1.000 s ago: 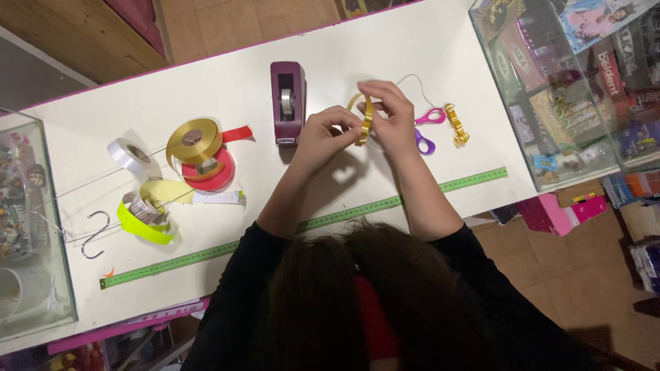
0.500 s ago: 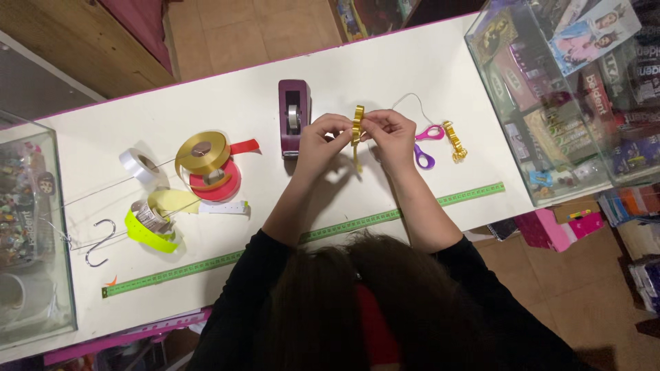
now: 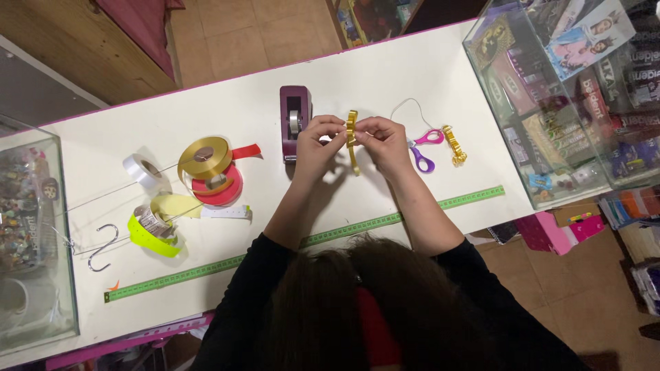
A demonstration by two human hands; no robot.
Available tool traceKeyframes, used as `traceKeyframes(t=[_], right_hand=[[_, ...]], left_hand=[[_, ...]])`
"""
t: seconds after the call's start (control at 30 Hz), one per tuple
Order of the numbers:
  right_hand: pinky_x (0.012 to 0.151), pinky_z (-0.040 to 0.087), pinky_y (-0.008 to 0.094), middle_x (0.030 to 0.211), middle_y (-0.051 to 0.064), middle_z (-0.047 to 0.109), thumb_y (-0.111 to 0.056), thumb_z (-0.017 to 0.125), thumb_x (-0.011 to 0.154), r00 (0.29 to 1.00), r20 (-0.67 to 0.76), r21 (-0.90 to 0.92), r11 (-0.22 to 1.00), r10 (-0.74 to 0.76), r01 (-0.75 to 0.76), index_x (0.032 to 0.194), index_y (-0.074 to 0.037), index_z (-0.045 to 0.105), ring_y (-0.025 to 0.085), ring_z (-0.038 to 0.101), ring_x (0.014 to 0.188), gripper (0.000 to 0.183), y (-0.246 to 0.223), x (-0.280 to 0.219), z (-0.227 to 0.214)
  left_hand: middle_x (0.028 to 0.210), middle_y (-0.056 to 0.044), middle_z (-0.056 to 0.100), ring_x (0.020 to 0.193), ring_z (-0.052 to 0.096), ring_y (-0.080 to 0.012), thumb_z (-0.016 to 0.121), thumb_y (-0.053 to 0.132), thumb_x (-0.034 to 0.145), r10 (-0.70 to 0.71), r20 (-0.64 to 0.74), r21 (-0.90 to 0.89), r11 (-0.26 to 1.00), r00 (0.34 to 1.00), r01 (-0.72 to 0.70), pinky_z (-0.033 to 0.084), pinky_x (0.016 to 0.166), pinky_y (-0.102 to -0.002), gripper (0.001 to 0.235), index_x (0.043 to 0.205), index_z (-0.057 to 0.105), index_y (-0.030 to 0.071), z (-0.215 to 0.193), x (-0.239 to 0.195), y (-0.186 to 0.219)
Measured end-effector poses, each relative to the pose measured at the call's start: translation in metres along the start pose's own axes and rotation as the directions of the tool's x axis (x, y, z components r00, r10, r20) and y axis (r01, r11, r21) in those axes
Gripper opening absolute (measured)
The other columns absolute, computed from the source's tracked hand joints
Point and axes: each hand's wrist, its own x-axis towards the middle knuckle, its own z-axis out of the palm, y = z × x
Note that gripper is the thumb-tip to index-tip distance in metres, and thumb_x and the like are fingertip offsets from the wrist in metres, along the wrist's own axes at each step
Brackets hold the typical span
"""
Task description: The person cuts a length of gold ribbon using scissors, then folds and twists the ribbon to form a decorative bow. The finished bow is placed on the table next to other crafting supplies.
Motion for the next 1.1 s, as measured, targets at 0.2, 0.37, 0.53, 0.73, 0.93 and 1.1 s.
traceKeyframes(t=[0.2, 0.37, 0.53, 0.73, 0.93, 1.1], right_hand=[[0.069, 0.066, 0.037, 0.071, 0.014, 0.069, 0.011, 0.079, 0.082, 0.999, -0.025, -0.005, 1.0, 0.024, -0.024, 0.096, 0.008, 0.072, 0.018, 0.073, 0.068, 0.015, 0.002, 0.0, 0.001], [0.071, 0.066, 0.036, 0.074, 0.015, 0.071, 0.01, 0.079, 0.082, 0.995, -0.072, 0.026, 0.998, 0.062, -0.06, 0.097, 0.008, 0.073, 0.02, 0.075, 0.07, 0.016, -0.003, -0.002, 0.009], [0.073, 0.066, 0.036, 0.076, 0.016, 0.07, 0.006, 0.081, 0.083, 0.986, -0.088, 0.079, 0.987, 0.143, -0.137, 0.097, 0.01, 0.072, 0.019, 0.073, 0.071, 0.017, -0.003, -0.004, 0.007], [0.073, 0.067, 0.04, 0.076, 0.019, 0.07, 0.007, 0.081, 0.083, 0.982, -0.052, 0.098, 0.98, 0.18, -0.174, 0.095, 0.011, 0.072, 0.023, 0.074, 0.071, 0.016, 0.002, -0.002, -0.002], [0.071, 0.067, 0.04, 0.074, 0.018, 0.07, 0.007, 0.08, 0.083, 0.975, -0.041, 0.14, 0.967, 0.219, -0.211, 0.093, 0.012, 0.072, 0.022, 0.073, 0.068, 0.014, 0.005, 0.0, -0.005], [0.072, 0.067, 0.041, 0.073, 0.019, 0.071, 0.01, 0.081, 0.081, 0.963, -0.025, 0.177, 0.95, 0.267, -0.259, 0.091, 0.012, 0.072, 0.023, 0.074, 0.068, 0.014, 0.004, 0.0, -0.01]], left_hand=[[0.102, -0.004, 0.069, 0.079, 0.058, -0.0093, 0.08, 0.005, 0.084, 0.074, -0.063, 0.068, 0.995, 0.995, -0.07, 0.052, 0.061, -0.017, 0.009, 0.092, 0.081, 0.008, 0.003, -0.007, 0.021], [0.102, -0.006, 0.066, 0.081, 0.056, -0.0108, 0.079, 0.003, 0.085, 0.113, -0.098, 0.067, 0.992, 0.989, -0.106, 0.051, 0.061, -0.018, 0.009, 0.093, 0.08, 0.007, 0.005, -0.008, 0.024], [0.097, -0.009, 0.068, 0.079, 0.062, -0.0128, 0.08, 0.001, 0.086, 0.129, -0.092, 0.052, 0.991, 0.987, -0.125, 0.053, 0.06, -0.019, 0.011, 0.095, 0.081, 0.007, 0.004, -0.008, 0.022], [0.098, -0.008, 0.069, 0.08, 0.064, -0.0127, 0.081, 0.001, 0.085, 0.126, -0.09, 0.035, 0.992, 0.988, -0.124, 0.056, 0.062, -0.02, 0.012, 0.095, 0.082, 0.007, 0.004, -0.007, 0.018], [0.1, -0.008, 0.071, 0.085, 0.068, -0.0095, 0.08, 0.001, 0.086, 0.032, -0.038, -0.107, 0.994, 0.999, -0.036, 0.058, 0.069, -0.017, 0.015, 0.099, 0.082, 0.009, 0.003, -0.007, 0.013], [0.1, -0.011, 0.072, 0.087, 0.07, -0.0108, 0.082, 0.001, 0.084, 0.01, -0.006, -0.201, 0.98, 1.0, -0.011, 0.06, 0.07, -0.019, 0.015, 0.098, 0.081, 0.006, 0.003, -0.007, 0.003]])
